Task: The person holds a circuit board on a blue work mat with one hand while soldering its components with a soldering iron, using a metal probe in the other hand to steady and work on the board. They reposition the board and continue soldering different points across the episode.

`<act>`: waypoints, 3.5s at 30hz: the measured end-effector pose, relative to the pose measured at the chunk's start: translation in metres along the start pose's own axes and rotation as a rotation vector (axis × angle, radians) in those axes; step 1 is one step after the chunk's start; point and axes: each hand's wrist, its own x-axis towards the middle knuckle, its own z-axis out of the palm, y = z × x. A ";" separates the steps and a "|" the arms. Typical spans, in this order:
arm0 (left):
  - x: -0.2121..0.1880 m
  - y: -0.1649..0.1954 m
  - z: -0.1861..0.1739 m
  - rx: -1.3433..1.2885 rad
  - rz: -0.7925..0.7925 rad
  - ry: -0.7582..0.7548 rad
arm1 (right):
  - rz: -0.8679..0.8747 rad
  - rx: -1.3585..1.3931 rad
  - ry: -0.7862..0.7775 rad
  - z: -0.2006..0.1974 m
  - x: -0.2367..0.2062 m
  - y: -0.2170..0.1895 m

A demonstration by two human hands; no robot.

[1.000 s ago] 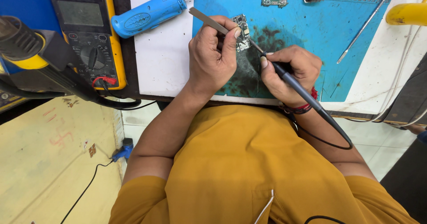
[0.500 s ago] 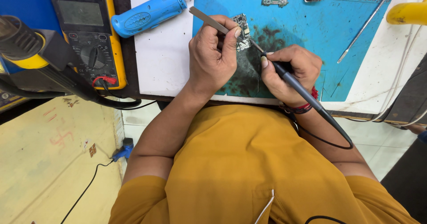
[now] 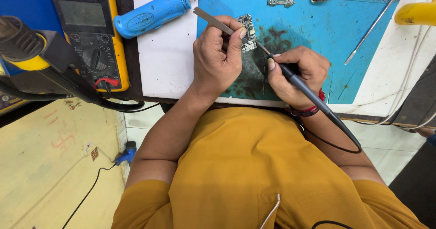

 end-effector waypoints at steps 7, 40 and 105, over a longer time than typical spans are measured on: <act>0.000 0.000 0.001 0.000 -0.003 0.004 | 0.021 0.015 0.003 0.001 0.000 0.000; 0.000 0.000 0.000 0.004 -0.005 0.005 | -0.022 0.001 0.002 0.001 0.001 0.002; 0.000 0.001 -0.001 0.009 0.001 0.005 | 0.024 0.010 0.008 0.000 -0.002 0.002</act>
